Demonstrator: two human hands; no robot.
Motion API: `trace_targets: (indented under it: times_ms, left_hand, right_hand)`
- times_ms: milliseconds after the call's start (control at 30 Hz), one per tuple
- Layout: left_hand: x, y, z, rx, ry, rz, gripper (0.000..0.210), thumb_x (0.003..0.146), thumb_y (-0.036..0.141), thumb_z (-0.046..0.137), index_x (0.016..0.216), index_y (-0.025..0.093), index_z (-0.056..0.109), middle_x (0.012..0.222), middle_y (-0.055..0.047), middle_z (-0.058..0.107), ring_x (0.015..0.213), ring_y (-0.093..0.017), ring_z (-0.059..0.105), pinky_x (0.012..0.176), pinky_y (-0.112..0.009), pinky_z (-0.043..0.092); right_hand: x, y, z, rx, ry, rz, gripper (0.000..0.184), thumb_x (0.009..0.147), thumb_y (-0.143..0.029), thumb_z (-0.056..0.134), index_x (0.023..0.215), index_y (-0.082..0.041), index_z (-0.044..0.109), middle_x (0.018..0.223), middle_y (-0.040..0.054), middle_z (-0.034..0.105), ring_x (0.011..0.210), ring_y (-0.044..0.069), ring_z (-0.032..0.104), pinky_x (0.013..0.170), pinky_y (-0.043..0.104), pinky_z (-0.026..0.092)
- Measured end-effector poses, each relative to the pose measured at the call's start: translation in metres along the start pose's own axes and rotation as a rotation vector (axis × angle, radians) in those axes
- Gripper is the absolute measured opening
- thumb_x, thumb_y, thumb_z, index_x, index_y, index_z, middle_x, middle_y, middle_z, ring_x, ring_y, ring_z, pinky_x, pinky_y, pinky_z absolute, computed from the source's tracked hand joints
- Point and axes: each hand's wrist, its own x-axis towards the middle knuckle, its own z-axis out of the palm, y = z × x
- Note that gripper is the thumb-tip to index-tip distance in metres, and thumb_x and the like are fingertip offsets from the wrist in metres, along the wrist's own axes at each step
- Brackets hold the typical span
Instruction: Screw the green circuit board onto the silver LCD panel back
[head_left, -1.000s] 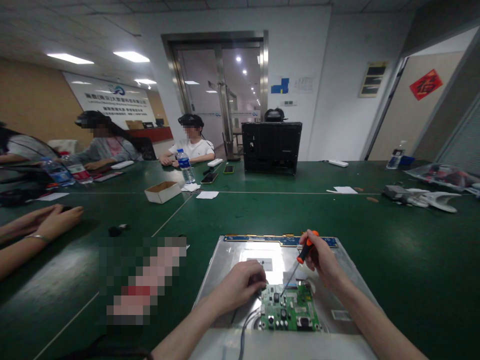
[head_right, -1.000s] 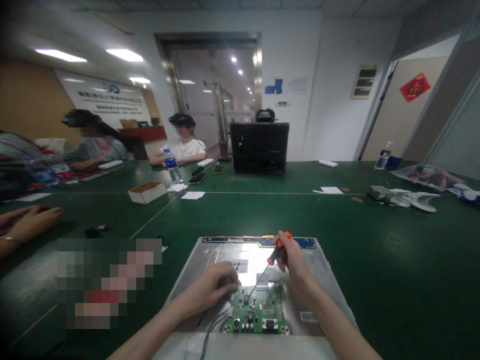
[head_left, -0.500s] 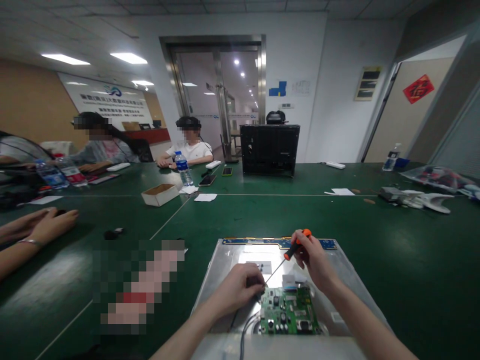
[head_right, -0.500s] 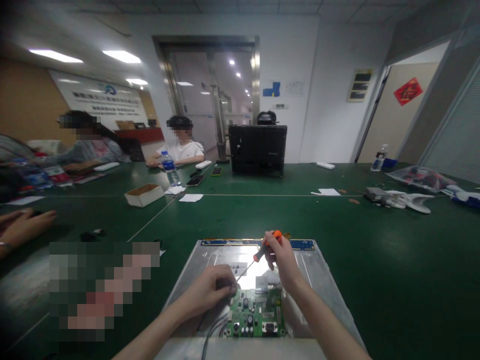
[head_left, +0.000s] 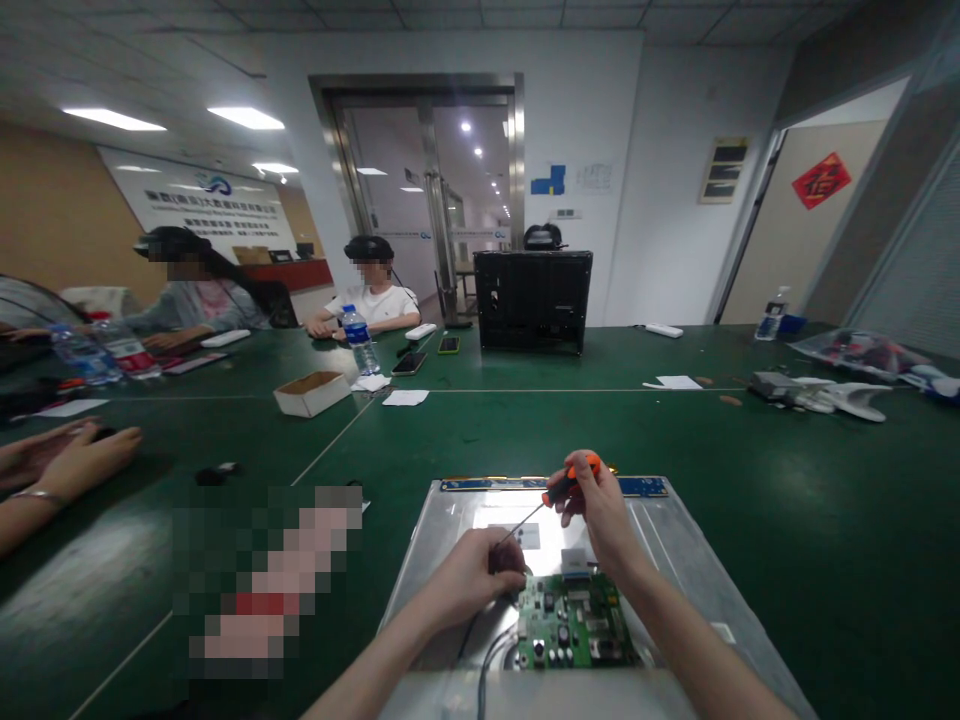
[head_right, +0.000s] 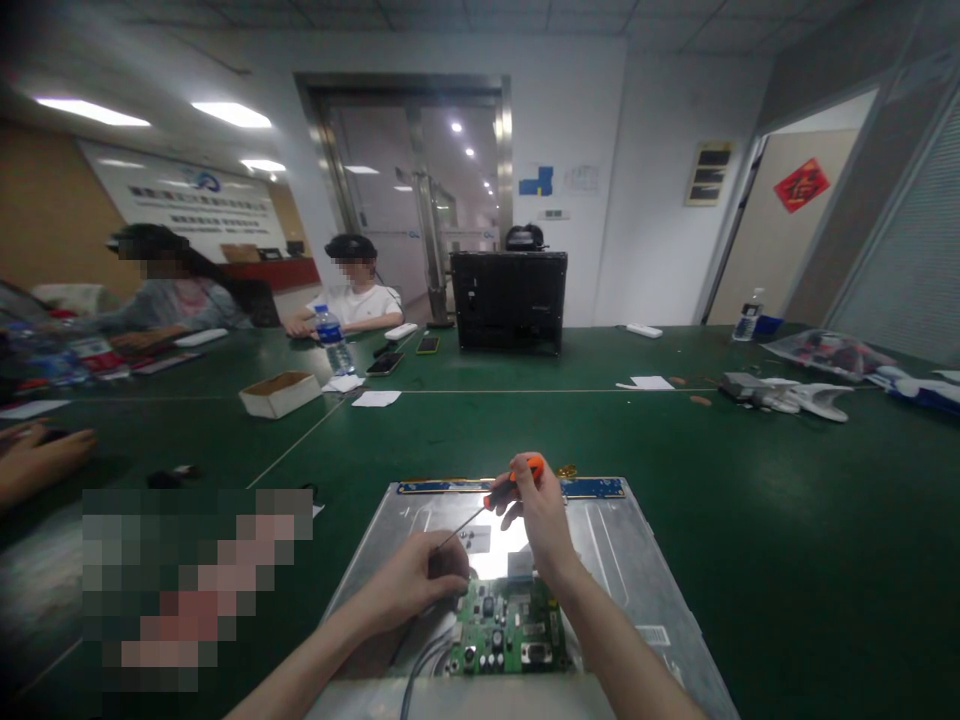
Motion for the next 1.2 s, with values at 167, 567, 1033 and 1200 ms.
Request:
trace_targets:
  times_ms: [167,567,1033,1200]
  left_hand:
    - [-0.001,0.001,-0.001,0.037,-0.009,0.001,0.005,0.071,0.012,0.067,0.075,0.014,0.070,0.070,0.001,0.063,0.066,-0.014,0.055,0.063,-0.023,0.041]
    - [-0.001,0.000,-0.004,0.082,-0.038,0.045,0.010,0.073,0.013,0.064,0.079,0.015,0.073,0.077,-0.001,0.067,0.071,-0.015,0.057,0.067,-0.025,0.043]
    - [0.000,-0.005,-0.004,0.012,-0.065,0.047,0.008,0.076,0.015,0.065,0.080,0.015,0.072,0.075,0.000,0.067,0.070,-0.015,0.058,0.068,-0.025,0.044]
    - [0.000,-0.004,-0.004,0.021,-0.045,0.060,0.010,0.073,0.012,0.064,0.078,0.015,0.072,0.074,0.000,0.066,0.069,-0.014,0.056,0.067,-0.024,0.044]
  right_hand:
    - [0.002,0.004,-0.005,0.005,-0.045,0.021,0.051,0.075,-0.066,0.069,0.090,-0.023,0.046,0.066,-0.0018,0.067,0.050,0.013,0.060,0.036,0.019,0.042]
    - [0.003,-0.002,-0.015,-0.195,-0.156,-0.107,0.046,0.078,-0.037,0.074,0.112,-0.024,0.046,0.076,-0.0038,0.062,0.061,0.016,0.064,0.041,0.022,0.048]
    - [-0.016,0.013,-0.002,-0.592,-0.306,-0.371,0.040,0.089,-0.024,0.057,0.127,-0.024,0.044,0.082,0.0016,0.066,0.070,0.018,0.067,0.056,0.028,0.051]
    - [-0.018,0.013,-0.001,-0.623,-0.330,-0.390,0.040,0.089,-0.023,0.055,0.127,-0.024,0.042,0.083,0.0026,0.066,0.067,0.019,0.066,0.055,0.028,0.052]
